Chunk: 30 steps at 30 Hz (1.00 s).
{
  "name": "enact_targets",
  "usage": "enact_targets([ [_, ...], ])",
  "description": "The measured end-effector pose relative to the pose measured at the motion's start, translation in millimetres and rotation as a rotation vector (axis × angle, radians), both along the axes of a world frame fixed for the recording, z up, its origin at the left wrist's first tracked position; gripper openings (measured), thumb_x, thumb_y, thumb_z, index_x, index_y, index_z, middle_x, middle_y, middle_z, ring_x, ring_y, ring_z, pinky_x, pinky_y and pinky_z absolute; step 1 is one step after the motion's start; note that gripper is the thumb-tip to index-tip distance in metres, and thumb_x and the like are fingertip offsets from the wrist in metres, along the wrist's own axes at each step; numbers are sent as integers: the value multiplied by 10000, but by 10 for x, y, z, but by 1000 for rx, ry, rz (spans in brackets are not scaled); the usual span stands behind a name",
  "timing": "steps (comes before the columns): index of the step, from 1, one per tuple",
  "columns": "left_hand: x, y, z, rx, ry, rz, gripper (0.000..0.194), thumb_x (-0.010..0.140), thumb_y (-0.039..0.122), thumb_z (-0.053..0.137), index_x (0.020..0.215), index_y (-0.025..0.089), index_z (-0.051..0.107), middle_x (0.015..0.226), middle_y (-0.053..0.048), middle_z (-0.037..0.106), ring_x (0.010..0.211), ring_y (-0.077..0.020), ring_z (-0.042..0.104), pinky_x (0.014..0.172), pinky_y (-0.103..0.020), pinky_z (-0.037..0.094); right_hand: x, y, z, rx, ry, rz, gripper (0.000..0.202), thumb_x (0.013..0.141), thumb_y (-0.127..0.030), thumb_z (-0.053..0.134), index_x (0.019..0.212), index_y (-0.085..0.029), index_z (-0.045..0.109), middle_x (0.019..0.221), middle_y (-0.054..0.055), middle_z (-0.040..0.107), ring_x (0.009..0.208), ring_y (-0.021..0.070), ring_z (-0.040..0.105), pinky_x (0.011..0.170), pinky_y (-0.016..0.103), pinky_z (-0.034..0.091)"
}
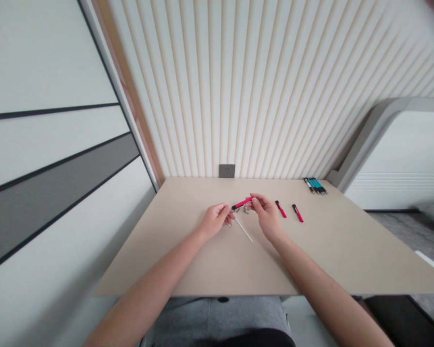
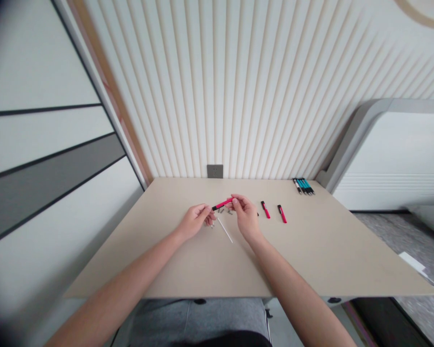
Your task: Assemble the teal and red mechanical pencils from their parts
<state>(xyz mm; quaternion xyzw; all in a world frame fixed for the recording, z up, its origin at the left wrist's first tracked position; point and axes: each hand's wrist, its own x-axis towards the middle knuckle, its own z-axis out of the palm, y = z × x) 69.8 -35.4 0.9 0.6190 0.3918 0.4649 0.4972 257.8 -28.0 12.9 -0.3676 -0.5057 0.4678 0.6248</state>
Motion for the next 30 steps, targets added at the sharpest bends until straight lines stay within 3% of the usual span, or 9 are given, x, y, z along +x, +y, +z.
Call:
enact_targets([
  [5,-8,3,26,28,2,-6,313,837,443,600,864,132,584,754,-57,669,564,-104,572,557,-227,481,22,-7,6,43,-65,-45,300,853,-410,587,1043,-181,624,931,78,694,758,160,644,754,359,524],
  [11,4,11,-10,-33,7,4,296,813,425,629,853,139,564,801,-72,681,565,-108,594,546,-235,498,56,-52,25,213,-323,-163,266,906,-380,510,1063,-205,634,976,79,692,814,175,648,784,368,520],
  [16,-32,55,-50,-29,47,79,330,834,465,584,816,136,580,731,-64,672,563,-120,608,556,-242,506,90,-118,96,400,-604,-179,234,929,-338,471,1026,-223,650,980,74,690,893,192,641,835,372,501],
  [19,-66,93,-49,11,49,143,343,843,480,560,816,139,590,754,-62,671,587,-127,617,564,-246,509,89,-141,105,450,-665,-167,241,935,-329,455,1036,-223,646,984,74,692,909,190,640,841,357,496],
  [24,-121,134,-25,35,41,215,311,835,454,570,825,144,591,806,-65,680,612,-128,620,574,-246,508,60,-93,42,302,-578,-196,267,892,-405,510,983,-202,658,921,79,709,838,199,661,800,361,507],
  [30,-131,107,30,21,30,206,267,804,405,619,838,143,582,833,-71,688,633,-129,624,599,-250,507,76,57,-80,-35,-84,-83,313,801,-431,628,963,-164,624,826,68,710,741,178,670,764,365,523],
])
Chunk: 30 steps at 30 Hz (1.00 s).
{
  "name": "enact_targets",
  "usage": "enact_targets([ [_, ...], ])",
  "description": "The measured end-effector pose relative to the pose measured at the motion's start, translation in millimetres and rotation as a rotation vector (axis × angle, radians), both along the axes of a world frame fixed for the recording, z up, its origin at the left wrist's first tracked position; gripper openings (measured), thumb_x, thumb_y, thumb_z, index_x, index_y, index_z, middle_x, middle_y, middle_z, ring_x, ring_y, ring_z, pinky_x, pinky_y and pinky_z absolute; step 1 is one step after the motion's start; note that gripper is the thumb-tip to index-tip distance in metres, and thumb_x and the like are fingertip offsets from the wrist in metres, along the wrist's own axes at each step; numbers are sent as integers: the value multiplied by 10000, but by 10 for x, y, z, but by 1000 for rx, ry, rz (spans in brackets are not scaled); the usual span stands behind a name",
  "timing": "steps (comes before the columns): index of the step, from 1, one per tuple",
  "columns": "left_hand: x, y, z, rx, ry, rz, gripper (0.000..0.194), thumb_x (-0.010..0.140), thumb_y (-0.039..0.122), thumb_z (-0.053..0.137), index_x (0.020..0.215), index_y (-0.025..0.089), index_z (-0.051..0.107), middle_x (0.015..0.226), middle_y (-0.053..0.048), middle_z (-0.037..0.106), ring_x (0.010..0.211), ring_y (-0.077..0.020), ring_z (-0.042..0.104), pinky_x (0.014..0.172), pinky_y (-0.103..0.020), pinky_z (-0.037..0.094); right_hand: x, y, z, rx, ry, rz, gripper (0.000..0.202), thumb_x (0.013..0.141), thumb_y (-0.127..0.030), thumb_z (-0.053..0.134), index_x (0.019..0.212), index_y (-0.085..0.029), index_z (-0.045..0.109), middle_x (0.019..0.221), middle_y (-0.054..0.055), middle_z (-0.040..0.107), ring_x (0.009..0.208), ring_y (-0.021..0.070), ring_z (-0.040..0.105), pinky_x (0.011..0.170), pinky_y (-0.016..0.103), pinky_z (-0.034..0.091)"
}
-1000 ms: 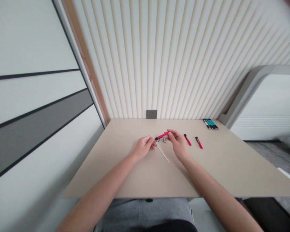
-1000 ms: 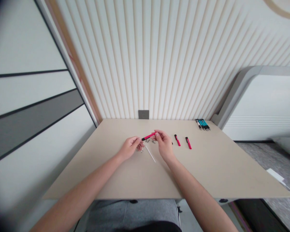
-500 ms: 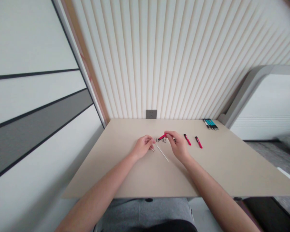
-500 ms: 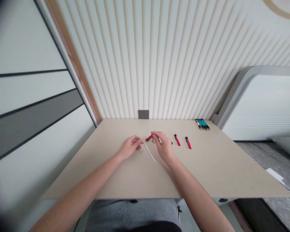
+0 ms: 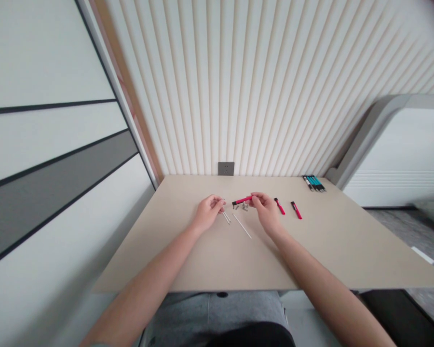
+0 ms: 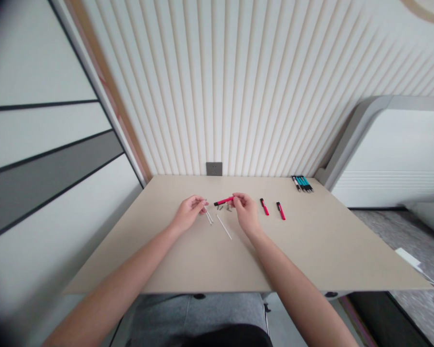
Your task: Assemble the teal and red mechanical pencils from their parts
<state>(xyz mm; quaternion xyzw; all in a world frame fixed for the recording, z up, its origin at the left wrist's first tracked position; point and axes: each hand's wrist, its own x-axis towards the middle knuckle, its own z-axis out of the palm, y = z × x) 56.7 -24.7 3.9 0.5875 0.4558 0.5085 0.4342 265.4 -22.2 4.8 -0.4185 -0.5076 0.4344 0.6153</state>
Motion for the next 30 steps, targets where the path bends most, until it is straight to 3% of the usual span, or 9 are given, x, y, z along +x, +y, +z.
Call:
enact_targets([
  [5,16,-40,36,-12,-11,-64,287,809,420,619,858,140,583,857,-79,695,637,-129,629,608,-253,508,4,58,-66,-146,139,67,323,752,-388,683,957,-145,621,748,45,708,727,166,671,782,359,525],
  [10,27,-69,81,36,-16,-108,313,840,442,586,862,131,607,844,-80,685,635,-123,610,619,-254,505,32,43,4,-246,353,150,224,727,-284,706,897,-161,627,774,46,715,695,146,676,740,307,545],
  [17,-50,-33,193,135,-199,38,350,857,478,554,888,132,600,933,-97,658,714,-135,599,622,-262,518,56,25,-21,-317,483,197,93,761,-188,663,844,-179,620,822,55,722,849,178,696,805,313,569],
  [21,-83,-76,263,98,-172,-120,321,821,446,617,871,130,652,1163,-138,588,867,-170,592,700,-279,529,-67,-26,-66,-380,492,243,56,786,-167,653,817,-179,608,854,72,731,870,187,699,827,327,574],
  [24,-46,-129,272,101,-85,-276,291,801,415,652,811,125,674,1284,-153,512,859,-167,594,721,-281,516,-181,-91,-78,-421,509,314,54,797,-156,652,808,-178,604,887,81,731,881,191,700,812,330,579],
  [27,6,-147,247,122,-48,-318,280,802,410,653,829,132,679,1207,-137,567,825,-156,586,741,-285,501,-257,-149,-74,-445,496,436,49,812,-180,656,835,-164,615,936,91,724,911,183,693,806,310,573],
  [30,18,-125,233,114,-34,-258,293,817,420,628,842,131,672,1085,-110,627,726,-125,560,718,-275,488,-283,-176,-66,-486,472,541,86,829,-204,652,885,-140,642,915,86,726,857,149,697,788,271,567],
])
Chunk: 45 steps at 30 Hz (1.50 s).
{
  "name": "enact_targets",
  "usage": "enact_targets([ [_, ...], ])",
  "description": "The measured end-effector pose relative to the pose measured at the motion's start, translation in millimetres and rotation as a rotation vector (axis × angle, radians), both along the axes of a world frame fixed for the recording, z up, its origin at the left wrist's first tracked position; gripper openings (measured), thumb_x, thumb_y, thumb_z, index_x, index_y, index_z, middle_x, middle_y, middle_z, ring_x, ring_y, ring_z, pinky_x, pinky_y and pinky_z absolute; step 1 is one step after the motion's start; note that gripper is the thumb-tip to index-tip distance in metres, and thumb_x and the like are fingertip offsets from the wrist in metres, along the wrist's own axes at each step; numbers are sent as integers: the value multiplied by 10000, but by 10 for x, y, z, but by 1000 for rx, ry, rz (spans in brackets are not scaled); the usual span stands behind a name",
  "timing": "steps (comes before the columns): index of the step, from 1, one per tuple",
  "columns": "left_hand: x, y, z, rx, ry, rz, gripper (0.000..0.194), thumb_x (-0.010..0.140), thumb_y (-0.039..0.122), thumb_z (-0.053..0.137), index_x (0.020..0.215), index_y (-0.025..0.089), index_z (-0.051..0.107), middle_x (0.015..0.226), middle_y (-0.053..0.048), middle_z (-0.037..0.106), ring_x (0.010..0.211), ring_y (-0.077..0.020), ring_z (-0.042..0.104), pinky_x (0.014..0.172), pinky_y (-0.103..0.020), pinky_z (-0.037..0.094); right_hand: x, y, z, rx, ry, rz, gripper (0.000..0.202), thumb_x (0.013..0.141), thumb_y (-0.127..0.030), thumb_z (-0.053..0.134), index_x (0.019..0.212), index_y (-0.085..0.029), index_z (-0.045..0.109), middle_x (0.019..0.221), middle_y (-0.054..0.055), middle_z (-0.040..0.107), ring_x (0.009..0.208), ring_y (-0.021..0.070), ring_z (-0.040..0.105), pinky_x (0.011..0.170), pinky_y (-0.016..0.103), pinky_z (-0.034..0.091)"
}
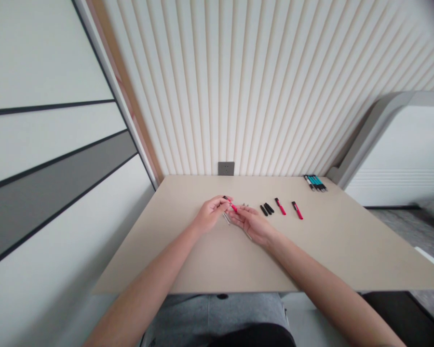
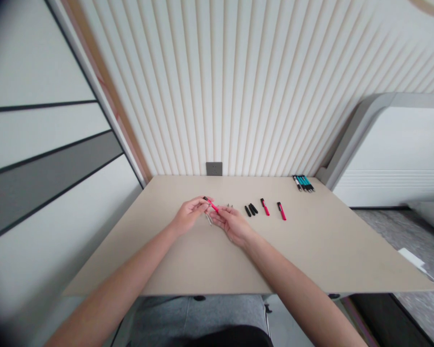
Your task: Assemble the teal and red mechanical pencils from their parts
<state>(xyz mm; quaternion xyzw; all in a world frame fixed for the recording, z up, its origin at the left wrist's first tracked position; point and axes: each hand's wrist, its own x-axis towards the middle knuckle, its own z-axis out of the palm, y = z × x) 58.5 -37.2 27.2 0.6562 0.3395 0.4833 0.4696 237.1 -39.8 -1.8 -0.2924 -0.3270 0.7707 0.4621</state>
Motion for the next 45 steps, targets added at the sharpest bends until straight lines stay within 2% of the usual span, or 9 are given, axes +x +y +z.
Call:
enact_targets([
  [8,-76,75,13,-26,-65,187,293,805,426,633,834,135,655,984,-82,657,635,-96,527,635,-241,466,15,18,-43,-6,-18,45,122,800,-103,659,919,-109,686,840,65,723,761,101,686,800,209,558],
  [13,-96,100,4,-32,-183,225,321,788,436,655,882,130,654,991,-91,651,643,-100,529,637,-247,468,56,21,-15,-6,-10,44,115,838,-142,635,947,-124,668,844,62,726,714,107,689,730,237,583],
  [17,-104,104,11,-59,-275,216,313,780,432,669,841,126,650,1018,-104,653,633,-91,527,638,-251,466,72,21,17,1,-1,20,118,856,-212,637,948,-141,651,870,63,726,674,88,685,654,177,567],
  [21,-106,93,2,-86,-323,184,293,782,419,674,834,130,667,936,-84,663,630,-89,537,641,-253,465,81,15,40,-5,0,-7,145,858,-291,635,863,-149,662,813,55,724,626,100,670,601,192,563],
  [26,-107,75,-15,-121,-307,137,298,795,418,663,837,123,662,930,-91,665,649,-99,542,643,-252,458,101,-5,107,46,57,7,147,799,-287,705,818,-145,673,715,6,678,538,48,587,561,137,517],
  [32,-86,74,-39,-125,-312,95,231,777,354,696,841,134,666,1037,-93,657,658,-84,561,649,-250,456,132,-15,165,87,47,-27,187,737,-208,752,907,-148,704,816,18,700,617,52,595,630,148,520],
  [38,-116,106,-6,-157,-483,106,234,757,329,726,851,123,665,1015,-96,666,678,-95,573,659,-245,474,173,5,179,119,-9,-79,249,708,-209,769,942,-174,692,934,42,711,729,88,634,699,205,524],
  [42,-133,111,25,-221,-607,98,213,748,299,743,829,116,669,953,-85,685,660,-80,579,637,-209,463,179,5,176,135,-27,-91,257,690,-269,792,909,-176,696,838,28,707,642,71,598,634,194,495],
  [45,-123,95,27,-282,-617,56,188,747,272,747,822,114,677,947,-82,690,656,-73,578,643,-203,466,169,-9,177,182,-76,-93,238,691,-333,787,840,-167,705,732,2,674,546,53,526,553,191,452],
])
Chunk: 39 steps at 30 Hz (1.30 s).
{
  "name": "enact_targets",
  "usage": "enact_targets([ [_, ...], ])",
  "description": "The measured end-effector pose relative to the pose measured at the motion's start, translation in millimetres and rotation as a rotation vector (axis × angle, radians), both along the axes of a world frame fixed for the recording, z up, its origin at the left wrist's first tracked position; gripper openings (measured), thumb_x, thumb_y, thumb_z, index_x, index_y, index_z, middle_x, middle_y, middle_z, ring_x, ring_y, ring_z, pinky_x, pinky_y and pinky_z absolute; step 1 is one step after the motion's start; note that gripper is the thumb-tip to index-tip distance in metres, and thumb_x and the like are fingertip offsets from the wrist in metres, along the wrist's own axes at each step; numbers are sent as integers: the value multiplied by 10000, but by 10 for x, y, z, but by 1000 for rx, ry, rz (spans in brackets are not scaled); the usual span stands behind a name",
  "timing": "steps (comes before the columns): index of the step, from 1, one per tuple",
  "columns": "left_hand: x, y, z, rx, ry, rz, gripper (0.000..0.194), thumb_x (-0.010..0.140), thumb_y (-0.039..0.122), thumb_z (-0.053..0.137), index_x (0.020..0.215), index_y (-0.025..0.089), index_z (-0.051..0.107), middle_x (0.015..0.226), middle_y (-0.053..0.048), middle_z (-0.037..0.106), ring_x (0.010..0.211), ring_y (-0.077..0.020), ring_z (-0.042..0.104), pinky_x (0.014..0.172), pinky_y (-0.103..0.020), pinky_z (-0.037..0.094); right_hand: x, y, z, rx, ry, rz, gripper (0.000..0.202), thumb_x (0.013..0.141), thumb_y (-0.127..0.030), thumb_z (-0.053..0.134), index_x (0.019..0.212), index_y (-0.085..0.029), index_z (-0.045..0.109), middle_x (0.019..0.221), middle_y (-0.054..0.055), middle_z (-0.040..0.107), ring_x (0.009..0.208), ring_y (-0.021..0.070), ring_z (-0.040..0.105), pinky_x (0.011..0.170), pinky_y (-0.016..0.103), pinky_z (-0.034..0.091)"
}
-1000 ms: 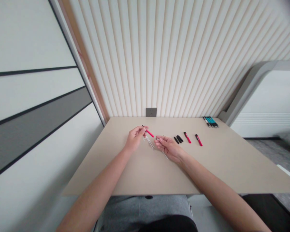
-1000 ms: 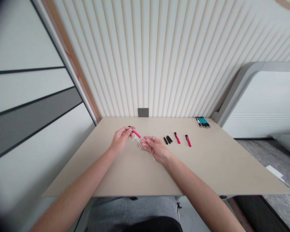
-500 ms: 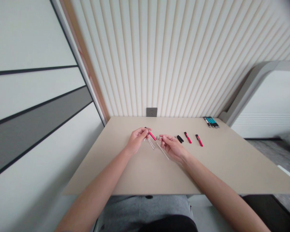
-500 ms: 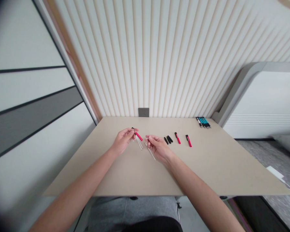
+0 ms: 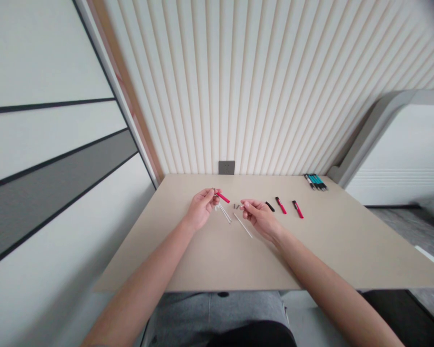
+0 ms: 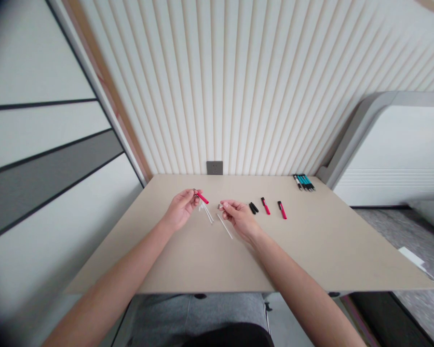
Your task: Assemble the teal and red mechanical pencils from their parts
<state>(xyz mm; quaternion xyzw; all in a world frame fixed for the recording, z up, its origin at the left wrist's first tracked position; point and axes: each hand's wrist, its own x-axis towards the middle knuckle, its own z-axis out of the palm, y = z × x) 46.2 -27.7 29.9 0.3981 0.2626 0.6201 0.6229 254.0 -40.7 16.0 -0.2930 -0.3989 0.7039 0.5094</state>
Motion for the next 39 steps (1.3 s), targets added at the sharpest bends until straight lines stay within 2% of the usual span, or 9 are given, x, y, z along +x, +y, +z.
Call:
enact_targets([
  [5,46,-57,-7,6,45,-121,162,752,246,745,827,116,684,1015,-90,685,673,-73,585,675,-212,477,-11,-10,-6,69,-37,-7,246,692,-372,777,821,-173,712,730,1,668,546,62,514,546,203,436],
  [10,66,-99,-6,41,84,-182,177,723,244,769,824,123,689,1076,-91,668,707,-88,606,738,-244,487,9,-1,-2,96,-40,-37,273,677,-347,786,889,-196,702,858,33,719,626,93,593,655,249,486],
  [14,60,-78,-56,70,147,-153,167,734,244,755,835,136,678,1075,-83,661,707,-90,605,749,-258,487,34,8,-4,143,-90,-100,281,694,-361,771,912,-208,681,886,43,726,658,120,625,670,277,494],
  [17,74,-57,-115,138,304,-98,157,756,250,730,846,140,666,1076,-86,649,718,-100,602,730,-265,490,30,-1,-10,260,-196,-194,248,715,-389,748,860,-200,678,811,38,719,625,126,611,651,289,494],
  [20,106,-67,-150,239,497,-11,147,775,257,709,858,146,660,1059,-84,630,814,-136,609,750,-271,492,1,-37,-6,383,-308,-283,226,720,-401,738,799,-199,677,774,34,709,618,134,602,647,297,501],
  [24,134,-107,-141,408,637,46,133,818,274,663,882,158,664,1033,-86,612,939,-174,598,814,-293,491,-43,-96,-10,471,-405,-327,206,740,-390,723,821,-203,689,820,47,716,708,167,636,708,323,514],
  [30,126,-118,-124,540,750,79,140,850,295,626,899,170,667,1010,-89,619,935,-180,606,820,-309,501,-84,-132,-29,557,-526,-365,192,763,-388,699,843,-213,707,837,49,726,761,186,655,747,336,512],
  [39,127,-128,-72,616,834,120,134,857,296,617,895,179,672,981,-80,635,921,-175,609,822,-300,484,-88,-143,-31,620,-615,-389,171,793,-369,665,857,-220,718,850,48,731,803,195,663,767,326,504],
])
